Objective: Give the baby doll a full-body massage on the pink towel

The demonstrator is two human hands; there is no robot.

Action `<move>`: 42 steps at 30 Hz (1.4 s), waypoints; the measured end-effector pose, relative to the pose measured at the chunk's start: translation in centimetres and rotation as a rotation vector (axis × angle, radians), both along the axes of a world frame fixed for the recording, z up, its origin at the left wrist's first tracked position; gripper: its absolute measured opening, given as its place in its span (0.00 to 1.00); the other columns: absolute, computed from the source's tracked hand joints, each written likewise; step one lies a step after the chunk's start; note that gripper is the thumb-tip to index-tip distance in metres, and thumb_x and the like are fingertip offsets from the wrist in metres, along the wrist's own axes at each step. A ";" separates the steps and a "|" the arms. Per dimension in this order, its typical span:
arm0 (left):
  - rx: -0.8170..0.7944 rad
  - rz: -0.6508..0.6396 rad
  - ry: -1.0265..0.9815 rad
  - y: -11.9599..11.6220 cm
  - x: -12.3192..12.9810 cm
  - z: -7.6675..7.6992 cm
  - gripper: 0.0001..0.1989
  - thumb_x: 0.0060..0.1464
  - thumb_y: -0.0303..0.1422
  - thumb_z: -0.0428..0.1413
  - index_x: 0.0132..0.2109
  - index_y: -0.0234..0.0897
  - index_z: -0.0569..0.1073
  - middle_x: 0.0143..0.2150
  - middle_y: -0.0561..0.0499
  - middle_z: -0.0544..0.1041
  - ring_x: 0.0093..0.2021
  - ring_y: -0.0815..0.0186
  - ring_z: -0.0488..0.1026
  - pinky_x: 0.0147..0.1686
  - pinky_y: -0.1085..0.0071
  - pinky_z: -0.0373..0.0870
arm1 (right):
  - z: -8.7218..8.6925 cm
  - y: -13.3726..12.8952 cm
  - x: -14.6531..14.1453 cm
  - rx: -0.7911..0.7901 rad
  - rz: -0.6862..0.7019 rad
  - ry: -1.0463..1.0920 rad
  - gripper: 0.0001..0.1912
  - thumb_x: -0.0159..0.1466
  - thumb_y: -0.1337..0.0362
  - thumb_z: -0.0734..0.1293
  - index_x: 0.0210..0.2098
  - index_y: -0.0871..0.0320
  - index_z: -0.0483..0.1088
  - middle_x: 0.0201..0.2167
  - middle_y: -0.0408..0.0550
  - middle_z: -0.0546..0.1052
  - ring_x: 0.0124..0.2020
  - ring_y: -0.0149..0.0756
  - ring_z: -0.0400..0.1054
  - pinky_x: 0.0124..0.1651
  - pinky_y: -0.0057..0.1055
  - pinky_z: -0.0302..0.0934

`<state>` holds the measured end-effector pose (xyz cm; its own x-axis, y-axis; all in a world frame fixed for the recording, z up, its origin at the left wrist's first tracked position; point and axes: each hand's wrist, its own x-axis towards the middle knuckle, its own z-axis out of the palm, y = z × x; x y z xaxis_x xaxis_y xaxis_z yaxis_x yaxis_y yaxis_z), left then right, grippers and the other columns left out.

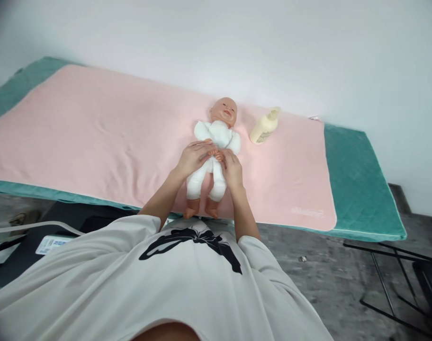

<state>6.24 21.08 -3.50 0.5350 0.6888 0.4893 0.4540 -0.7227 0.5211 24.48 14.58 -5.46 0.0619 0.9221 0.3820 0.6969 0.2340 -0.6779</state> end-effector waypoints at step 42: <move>-0.583 0.766 -0.809 3.3 -10.4 -6.7 0.24 0.49 0.30 0.63 0.54 0.36 0.72 0.55 0.39 0.76 0.55 0.58 0.77 0.53 0.63 0.76 | -4.4 -2.0 10.6 -0.062 -0.673 0.685 0.23 0.56 0.56 0.72 0.46 0.64 0.71 0.43 0.52 0.78 0.45 0.37 0.74 0.55 0.39 0.70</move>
<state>-4.20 24.38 -10.21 -0.4077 0.9131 0.0090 0.0570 0.0157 0.9983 35.04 12.58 -9.91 0.7774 0.6288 0.0180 0.1200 -0.1201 -0.9855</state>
